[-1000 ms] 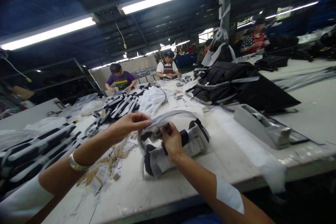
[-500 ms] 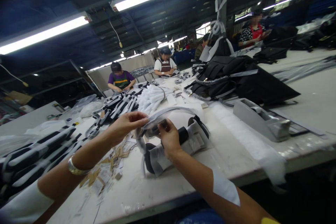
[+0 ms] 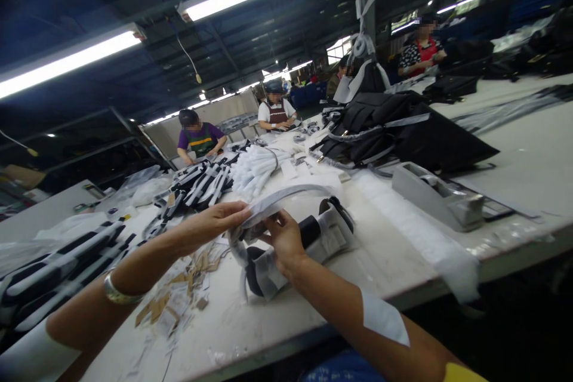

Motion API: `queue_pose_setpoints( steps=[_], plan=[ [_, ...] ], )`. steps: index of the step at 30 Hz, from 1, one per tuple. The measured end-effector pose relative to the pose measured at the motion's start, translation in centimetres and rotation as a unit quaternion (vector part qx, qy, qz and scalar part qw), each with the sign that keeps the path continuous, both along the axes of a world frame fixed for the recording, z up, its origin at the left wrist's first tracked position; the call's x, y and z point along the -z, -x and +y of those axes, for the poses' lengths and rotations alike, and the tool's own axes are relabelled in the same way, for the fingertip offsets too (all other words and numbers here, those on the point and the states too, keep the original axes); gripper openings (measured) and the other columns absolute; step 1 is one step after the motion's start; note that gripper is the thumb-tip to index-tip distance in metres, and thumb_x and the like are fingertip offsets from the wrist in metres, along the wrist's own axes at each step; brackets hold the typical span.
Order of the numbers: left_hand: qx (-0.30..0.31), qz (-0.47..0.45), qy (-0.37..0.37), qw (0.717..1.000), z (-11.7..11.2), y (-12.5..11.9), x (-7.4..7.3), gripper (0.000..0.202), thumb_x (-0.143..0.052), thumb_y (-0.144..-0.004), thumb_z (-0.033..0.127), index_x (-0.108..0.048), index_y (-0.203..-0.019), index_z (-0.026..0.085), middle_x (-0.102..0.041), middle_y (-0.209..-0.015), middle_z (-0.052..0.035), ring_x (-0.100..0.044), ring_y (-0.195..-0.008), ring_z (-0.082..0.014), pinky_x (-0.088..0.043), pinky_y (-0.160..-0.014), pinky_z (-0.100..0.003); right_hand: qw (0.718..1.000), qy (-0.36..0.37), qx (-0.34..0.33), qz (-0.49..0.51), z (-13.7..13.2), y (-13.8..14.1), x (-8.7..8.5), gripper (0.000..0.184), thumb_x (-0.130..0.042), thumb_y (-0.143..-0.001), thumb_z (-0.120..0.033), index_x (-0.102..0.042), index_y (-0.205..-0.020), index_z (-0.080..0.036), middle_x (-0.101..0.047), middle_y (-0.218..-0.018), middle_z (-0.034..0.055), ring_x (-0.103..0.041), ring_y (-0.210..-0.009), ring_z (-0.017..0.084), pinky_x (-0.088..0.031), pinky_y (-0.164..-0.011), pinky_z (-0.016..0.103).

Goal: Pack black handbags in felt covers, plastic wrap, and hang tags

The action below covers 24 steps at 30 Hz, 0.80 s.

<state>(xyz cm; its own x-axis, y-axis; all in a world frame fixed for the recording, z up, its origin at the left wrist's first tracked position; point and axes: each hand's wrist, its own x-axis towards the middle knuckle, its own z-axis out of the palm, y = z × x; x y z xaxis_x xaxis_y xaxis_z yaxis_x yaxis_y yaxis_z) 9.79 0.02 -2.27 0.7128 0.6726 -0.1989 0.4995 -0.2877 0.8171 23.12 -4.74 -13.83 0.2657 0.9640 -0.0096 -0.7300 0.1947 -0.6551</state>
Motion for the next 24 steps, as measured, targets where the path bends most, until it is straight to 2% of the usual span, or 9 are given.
queue_pose_setpoints(
  steps=[5,7,9,11,13,15,17,20,24],
  plan=[
    [0.009,-0.039,0.017,0.999,-0.1,0.1,0.7,0.046,-0.058,-0.088,0.059,-0.066,-0.094,0.015,-0.066,-0.086,-0.0032,-0.059,-0.082,-0.0185,-0.046,-0.080,-0.029,0.999,-0.013,-0.021,-0.045,-0.3,-0.3,-0.3,0.040,-0.083,-0.066,-0.046,-0.066,-0.090,-0.018,-0.066,-0.079,0.0007,-0.064,-0.071,0.018,-0.058,-0.075,0.041],
    [0.000,-0.048,0.007,0.999,-0.1,0.3,1.0,0.046,-0.056,-0.089,0.059,-0.068,-0.094,0.015,-0.066,-0.085,-0.0031,-0.059,-0.081,-0.0180,-0.046,-0.078,-0.028,0.992,-0.036,-0.027,-0.120,-0.8,-1.1,0.2,0.040,-0.076,-0.075,-0.048,-0.066,-0.102,-0.020,-0.070,-0.095,0.0057,-0.067,-0.087,0.023,-0.056,-0.085,0.045],
    [-0.013,-0.062,0.005,0.998,-0.2,0.4,1.2,0.045,-0.056,-0.090,0.058,-0.070,-0.097,0.016,-0.068,-0.087,-0.0034,-0.060,-0.082,-0.0183,-0.046,-0.078,-0.027,0.963,-0.061,0.025,-0.260,-1.7,-2.4,1.4,0.039,-0.066,-0.087,-0.045,-0.063,-0.118,-0.022,-0.067,-0.118,0.0099,-0.064,-0.109,0.026,-0.051,-0.098,0.047],
    [-0.028,-0.081,0.017,0.996,-0.2,0.6,1.3,0.044,-0.057,-0.090,0.057,-0.071,-0.101,0.016,-0.070,-0.091,-0.0042,-0.061,-0.086,-0.0191,-0.047,-0.081,-0.027,0.885,-0.100,0.111,-0.440,-2.6,-3.8,3.4,0.041,-0.057,-0.094,-0.036,-0.055,-0.133,-0.024,-0.057,-0.136,0.0109,-0.053,-0.127,0.027,-0.041,-0.109,0.049],
    [-0.043,-0.101,0.041,0.993,-0.3,0.6,1.4,0.044,-0.059,-0.090,0.056,-0.072,-0.105,0.017,-0.072,-0.097,-0.0053,-0.063,-0.090,-0.0203,-0.047,-0.085,-0.028,0.768,-0.143,0.161,-0.604,-3.3,-5.3,5.8,0.046,-0.054,-0.096,-0.030,-0.049,-0.141,-0.024,-0.051,-0.144,0.0108,-0.042,-0.137,0.028,-0.031,-0.116,0.053],
    [-0.069,-0.111,0.062,0.990,-0.7,0.6,1.4,0.044,-0.062,-0.088,0.056,-0.072,-0.106,0.018,-0.072,-0.103,-0.0066,-0.065,-0.094,-0.0223,-0.048,-0.088,-0.030,0.658,-0.169,0.165,-0.715,-3.5,-6.6,7.9,0.051,-0.056,-0.095,-0.027,-0.046,-0.145,-0.023,-0.048,-0.147,0.0112,-0.033,-0.142,0.030,-0.023,-0.119,0.057],
    [-0.099,-0.111,0.075,0.986,-1.2,0.5,1.4,0.044,-0.065,-0.085,0.056,-0.073,-0.107,0.018,-0.072,-0.107,-0.0074,-0.065,-0.099,-0.0247,-0.049,-0.087,-0.030,0.586,-0.180,0.154,-0.775,-2.8,-7.7,9.3,0.054,-0.059,-0.094,-0.031,-0.045,-0.145,-0.021,-0.046,-0.150,0.0123,-0.027,-0.145,0.031,-0.018,-0.120,0.058],
    [-0.139,-0.111,0.108,0.978,-2.4,-0.2,1.3,0.049,-0.070,-0.082,0.055,-0.070,-0.114,0.020,-0.073,-0.108,-0.0071,-0.065,-0.103,-0.0271,-0.051,-0.084,-0.031,0.530,-0.225,0.103,-0.811,-0.3,-9.6,9.4,0.052,-0.062,-0.093,-0.036,-0.050,-0.140,-0.017,-0.048,-0.148,0.0136,-0.027,-0.146,0.027,-0.017,-0.121,0.054],
    [-0.177,-0.109,0.163,0.964,-3.7,-1.7,1.8,0.063,-0.072,-0.076,0.061,-0.065,-0.124,0.021,-0.074,-0.109,-0.0067,-0.067,-0.098,-0.0285,-0.054,-0.078,-0.033,0.494,-0.317,0.012,-0.809,2.4,-11.7,7.6,0.036,-0.059,-0.094,-0.021,-0.058,-0.129,-0.016,-0.058,-0.138,0.0141,-0.035,-0.142,0.022,-0.025,-0.119,0.046]
  ],
)
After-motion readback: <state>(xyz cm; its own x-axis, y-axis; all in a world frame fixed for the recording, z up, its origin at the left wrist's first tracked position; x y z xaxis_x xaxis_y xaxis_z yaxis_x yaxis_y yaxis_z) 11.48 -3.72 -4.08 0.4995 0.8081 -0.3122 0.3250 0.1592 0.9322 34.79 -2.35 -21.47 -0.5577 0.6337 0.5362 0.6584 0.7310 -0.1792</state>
